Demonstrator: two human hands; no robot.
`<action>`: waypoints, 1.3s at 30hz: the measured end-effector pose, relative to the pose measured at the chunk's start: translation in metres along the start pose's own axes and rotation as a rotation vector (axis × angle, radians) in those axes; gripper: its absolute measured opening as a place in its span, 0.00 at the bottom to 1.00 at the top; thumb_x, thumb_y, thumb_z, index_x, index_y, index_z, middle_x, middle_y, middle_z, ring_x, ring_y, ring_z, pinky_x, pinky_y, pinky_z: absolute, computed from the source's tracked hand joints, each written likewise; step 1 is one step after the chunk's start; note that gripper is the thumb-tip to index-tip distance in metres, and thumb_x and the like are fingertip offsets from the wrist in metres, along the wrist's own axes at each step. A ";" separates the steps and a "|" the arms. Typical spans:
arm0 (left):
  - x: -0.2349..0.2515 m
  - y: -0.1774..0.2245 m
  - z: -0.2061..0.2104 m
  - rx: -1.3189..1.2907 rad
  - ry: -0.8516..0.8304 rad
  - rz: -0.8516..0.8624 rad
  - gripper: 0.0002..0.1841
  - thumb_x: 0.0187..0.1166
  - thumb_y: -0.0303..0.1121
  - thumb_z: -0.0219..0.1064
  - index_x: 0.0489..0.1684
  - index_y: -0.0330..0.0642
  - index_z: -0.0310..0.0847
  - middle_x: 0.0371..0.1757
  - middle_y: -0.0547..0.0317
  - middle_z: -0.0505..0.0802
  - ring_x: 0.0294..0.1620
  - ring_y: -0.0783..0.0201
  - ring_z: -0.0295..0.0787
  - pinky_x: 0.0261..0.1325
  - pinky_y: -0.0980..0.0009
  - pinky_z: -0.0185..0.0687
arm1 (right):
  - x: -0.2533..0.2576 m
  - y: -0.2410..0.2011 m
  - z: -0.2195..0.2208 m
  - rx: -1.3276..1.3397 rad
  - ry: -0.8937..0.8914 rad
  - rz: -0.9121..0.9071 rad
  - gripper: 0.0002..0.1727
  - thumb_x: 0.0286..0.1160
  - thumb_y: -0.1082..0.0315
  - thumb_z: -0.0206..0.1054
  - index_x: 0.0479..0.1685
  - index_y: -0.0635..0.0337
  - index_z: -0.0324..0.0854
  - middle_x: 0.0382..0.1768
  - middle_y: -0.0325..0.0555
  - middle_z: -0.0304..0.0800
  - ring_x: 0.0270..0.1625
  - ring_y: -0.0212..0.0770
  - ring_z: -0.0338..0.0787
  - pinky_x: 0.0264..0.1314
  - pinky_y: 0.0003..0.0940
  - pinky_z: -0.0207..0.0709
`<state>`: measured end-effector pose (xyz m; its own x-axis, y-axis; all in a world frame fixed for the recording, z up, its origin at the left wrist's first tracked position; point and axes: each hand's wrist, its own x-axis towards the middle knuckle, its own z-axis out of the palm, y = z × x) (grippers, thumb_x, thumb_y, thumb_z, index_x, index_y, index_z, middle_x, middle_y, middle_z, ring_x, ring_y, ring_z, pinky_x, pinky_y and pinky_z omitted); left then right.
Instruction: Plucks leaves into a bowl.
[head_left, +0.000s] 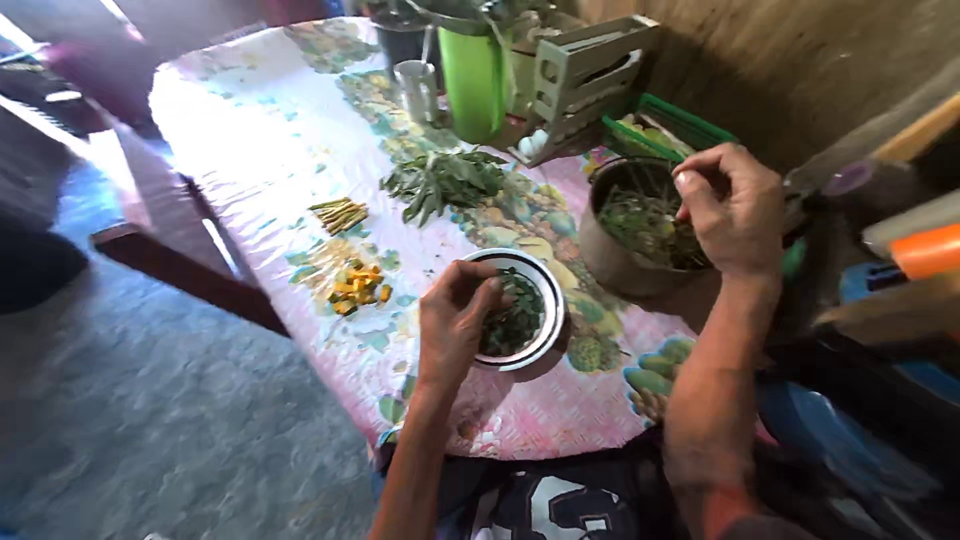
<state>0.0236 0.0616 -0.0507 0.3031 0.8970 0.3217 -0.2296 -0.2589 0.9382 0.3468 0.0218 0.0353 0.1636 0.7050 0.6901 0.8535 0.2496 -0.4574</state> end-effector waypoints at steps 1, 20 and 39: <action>-0.001 -0.001 0.001 -0.016 -0.004 0.004 0.07 0.80 0.23 0.67 0.51 0.36 0.85 0.42 0.49 0.93 0.36 0.56 0.93 0.45 0.60 0.95 | 0.002 0.006 -0.011 -0.024 0.002 0.048 0.16 0.85 0.59 0.59 0.53 0.61 0.86 0.46 0.50 0.88 0.36 0.36 0.88 0.39 0.35 0.86; -0.015 0.001 0.003 -0.062 0.006 0.017 0.06 0.76 0.22 0.69 0.46 0.33 0.81 0.40 0.51 0.93 0.33 0.58 0.94 0.41 0.64 0.96 | 0.049 0.039 -0.024 -0.305 -0.469 0.434 0.11 0.79 0.67 0.68 0.45 0.67 0.88 0.43 0.62 0.90 0.48 0.59 0.89 0.54 0.65 0.78; -0.009 0.005 0.004 -0.198 -0.028 -0.084 0.04 0.81 0.24 0.67 0.46 0.36 0.84 0.39 0.50 0.91 0.32 0.60 0.91 0.38 0.62 0.94 | -0.023 -0.082 0.035 0.071 -0.424 -0.247 0.18 0.76 0.58 0.72 0.61 0.56 0.86 0.46 0.42 0.89 0.41 0.34 0.89 0.43 0.33 0.87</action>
<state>0.0235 0.0510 -0.0482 0.3537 0.9014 0.2497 -0.3788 -0.1061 0.9194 0.2560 0.0086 0.0371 -0.2678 0.8232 0.5006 0.8033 0.4776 -0.3557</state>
